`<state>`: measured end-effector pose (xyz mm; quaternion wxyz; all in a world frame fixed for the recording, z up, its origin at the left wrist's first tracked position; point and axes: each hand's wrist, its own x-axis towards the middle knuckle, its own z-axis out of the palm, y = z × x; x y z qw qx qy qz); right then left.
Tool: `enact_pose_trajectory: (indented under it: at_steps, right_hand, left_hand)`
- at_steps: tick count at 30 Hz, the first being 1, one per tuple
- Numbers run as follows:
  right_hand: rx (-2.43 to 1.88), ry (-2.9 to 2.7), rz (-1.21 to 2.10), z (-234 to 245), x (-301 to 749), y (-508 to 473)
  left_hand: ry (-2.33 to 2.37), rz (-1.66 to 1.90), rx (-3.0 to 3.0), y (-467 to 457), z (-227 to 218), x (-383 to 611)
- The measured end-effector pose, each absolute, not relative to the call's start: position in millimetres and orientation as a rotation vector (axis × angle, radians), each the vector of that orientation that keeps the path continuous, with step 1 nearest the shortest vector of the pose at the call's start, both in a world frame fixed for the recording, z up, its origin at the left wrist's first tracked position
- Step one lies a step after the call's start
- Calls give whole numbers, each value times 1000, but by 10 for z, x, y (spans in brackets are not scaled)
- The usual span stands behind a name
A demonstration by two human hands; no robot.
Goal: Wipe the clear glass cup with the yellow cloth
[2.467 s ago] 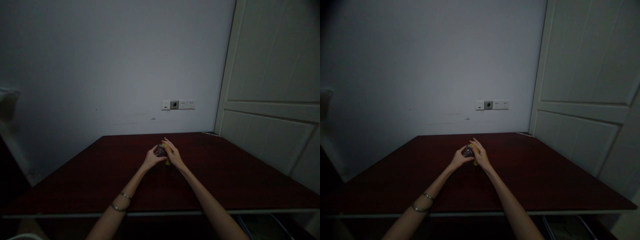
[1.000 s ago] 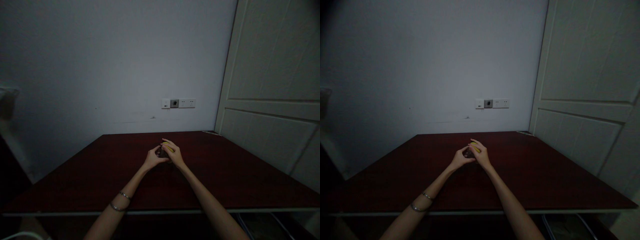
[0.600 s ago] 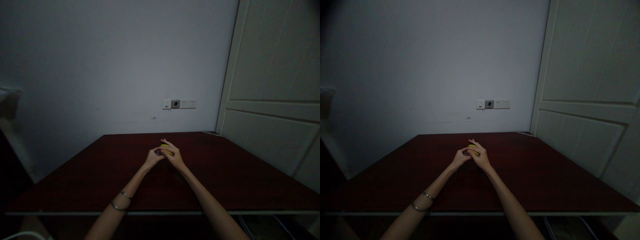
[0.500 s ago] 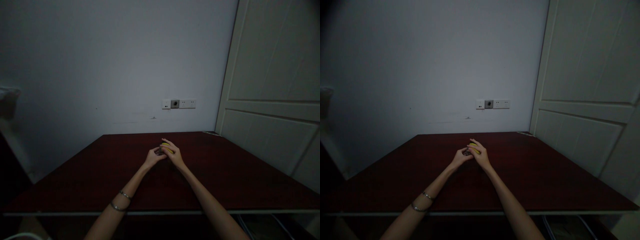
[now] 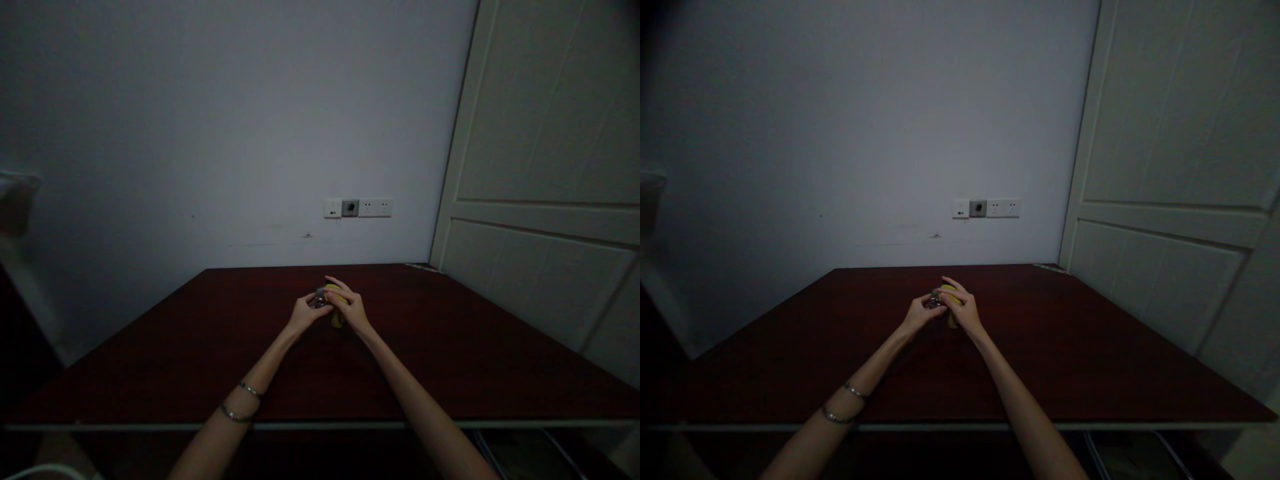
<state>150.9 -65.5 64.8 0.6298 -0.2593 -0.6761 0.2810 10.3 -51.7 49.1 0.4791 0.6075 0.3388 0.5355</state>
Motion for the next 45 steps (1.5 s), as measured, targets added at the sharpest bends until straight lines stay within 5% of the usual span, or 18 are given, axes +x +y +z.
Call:
enact_pose_trajectory:
  at_steps: [15, 29, 45]
  right_hand:
    - [-630, -1853, 223, 586, 1445, -753]
    - [-589, -1816, 322, 593, 1480, -712]
    - [-622, -1393, 905, 611, 1610, -530]
  left_hand:
    - [1109, 1295, 1946, -513, 454, 96]
    - [1123, 1316, 1917, -485, 409, 78]
    - [847, 1264, 1463, -578, 564, 100]
